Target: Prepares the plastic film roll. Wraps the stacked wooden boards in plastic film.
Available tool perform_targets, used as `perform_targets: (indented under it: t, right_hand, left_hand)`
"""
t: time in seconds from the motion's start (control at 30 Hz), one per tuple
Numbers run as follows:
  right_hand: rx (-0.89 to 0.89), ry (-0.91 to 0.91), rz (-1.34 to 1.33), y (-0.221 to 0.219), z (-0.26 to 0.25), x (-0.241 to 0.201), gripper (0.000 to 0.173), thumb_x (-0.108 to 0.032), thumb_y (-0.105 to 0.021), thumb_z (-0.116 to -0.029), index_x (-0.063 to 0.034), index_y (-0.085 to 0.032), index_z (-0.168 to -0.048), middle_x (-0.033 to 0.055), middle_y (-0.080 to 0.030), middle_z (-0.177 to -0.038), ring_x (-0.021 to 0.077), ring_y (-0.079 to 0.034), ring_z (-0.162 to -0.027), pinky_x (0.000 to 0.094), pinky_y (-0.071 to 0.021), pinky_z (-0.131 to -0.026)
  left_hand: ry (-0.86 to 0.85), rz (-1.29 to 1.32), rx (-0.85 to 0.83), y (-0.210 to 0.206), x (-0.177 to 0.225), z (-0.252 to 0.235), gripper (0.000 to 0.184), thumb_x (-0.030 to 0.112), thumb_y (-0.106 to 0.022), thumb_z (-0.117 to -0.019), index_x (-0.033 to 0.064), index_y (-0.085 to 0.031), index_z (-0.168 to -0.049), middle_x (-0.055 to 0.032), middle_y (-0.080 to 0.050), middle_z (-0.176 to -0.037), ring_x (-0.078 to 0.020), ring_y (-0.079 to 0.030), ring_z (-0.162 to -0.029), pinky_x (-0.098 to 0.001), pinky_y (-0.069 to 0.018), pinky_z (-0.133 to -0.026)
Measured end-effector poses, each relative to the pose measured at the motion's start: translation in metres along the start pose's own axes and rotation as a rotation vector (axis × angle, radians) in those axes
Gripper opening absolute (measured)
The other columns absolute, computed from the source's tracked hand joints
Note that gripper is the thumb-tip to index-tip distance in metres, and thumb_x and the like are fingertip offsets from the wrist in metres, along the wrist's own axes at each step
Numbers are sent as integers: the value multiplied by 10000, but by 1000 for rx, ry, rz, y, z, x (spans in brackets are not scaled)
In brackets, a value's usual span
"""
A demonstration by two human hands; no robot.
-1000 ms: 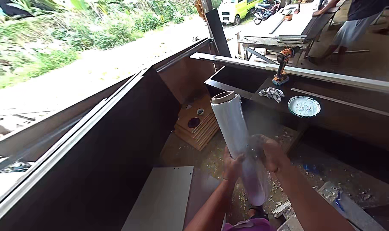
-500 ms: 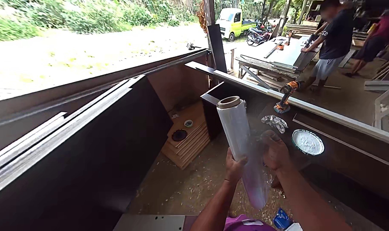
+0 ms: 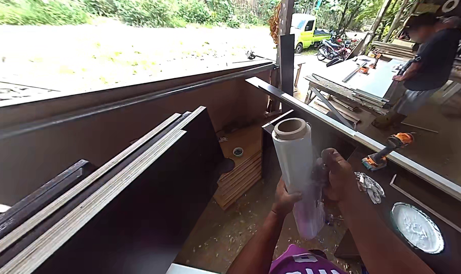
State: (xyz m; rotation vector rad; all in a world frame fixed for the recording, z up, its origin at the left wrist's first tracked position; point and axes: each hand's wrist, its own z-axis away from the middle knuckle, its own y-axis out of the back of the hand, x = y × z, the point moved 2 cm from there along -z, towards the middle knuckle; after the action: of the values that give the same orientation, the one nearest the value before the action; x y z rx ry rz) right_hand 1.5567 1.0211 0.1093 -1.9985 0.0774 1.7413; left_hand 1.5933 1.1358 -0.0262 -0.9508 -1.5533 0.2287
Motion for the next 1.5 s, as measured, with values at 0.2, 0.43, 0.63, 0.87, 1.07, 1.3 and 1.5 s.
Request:
perform_targets:
  t: [0.2,0.43,0.63,0.87,1.07,1.3,1.5]
  right_hand:
    - [-408,6,-14,-8,-62,21,126,-183,-686,-949,-187,-677,-823,-58,-611,-631,13,-547,-509,192,-489,-499]
    - [-867,398,-291,-30,-105,46,138,-203,-618,-1027,-269,-727,-1081,-157,-702,-916,-69,-633,-791,125,-537,-726]
    - [-1173,622,-2,-34,-126,28,127,-261,-650,-1014,-222,-665,-1134,-52,-604,-1199,22,-585,-1125,192,-521,-952]
    - [-1484,223,546,-40,-135,81,994,-420,-877,-744,17,-426,-1516,252,-494,-1485,288,-599,-1240,403,-543,-971]
    - [-1568,414,400,-56,-115,125,252,-170,-674,-936,6,-717,-1112,154,-713,-992,248,-694,-934,395,-574,-865]
    - [-1551,551,137,-67,-84,129,147,-141,-598,-993,-28,-692,-1003,124,-725,-991,158,-706,-949,281,-576,-859]
    - [-1534,663,-27,-89,-62,121,131,-182,-541,-1048,-64,-596,-1030,85,-619,-873,82,-628,-812,176,-536,-761]
  left_hand:
    - [-117,-195,147,35,4,-31,909,295,-937,-567,-25,-463,-1273,51,-713,-1042,-16,-698,-943,-253,-597,-860]
    - [-145,-342,573,45,9,-51,958,362,-935,-571,-69,-454,-1279,47,-687,-996,20,-669,-869,-208,-572,-776]
    - [-331,-432,875,36,22,-33,908,236,-929,-646,-124,-412,-1301,6,-666,-1063,31,-656,-953,-198,-561,-848]
    - [-669,-262,1183,15,35,16,773,415,-981,-523,134,-571,-1114,86,-727,-896,-29,-706,-823,-271,-607,-731]
    - [-969,-381,1177,6,54,49,641,533,-916,-618,239,-649,-1121,81,-762,-962,-47,-732,-890,-276,-625,-769]
    - [-1124,-352,1168,12,72,77,566,556,-880,-679,226,-700,-1102,25,-774,-963,-99,-748,-884,-329,-637,-777]
    - [-1130,-139,978,15,77,99,625,593,-823,-739,197,-724,-1212,-71,-747,-1179,-207,-704,-1131,-415,-585,-955]
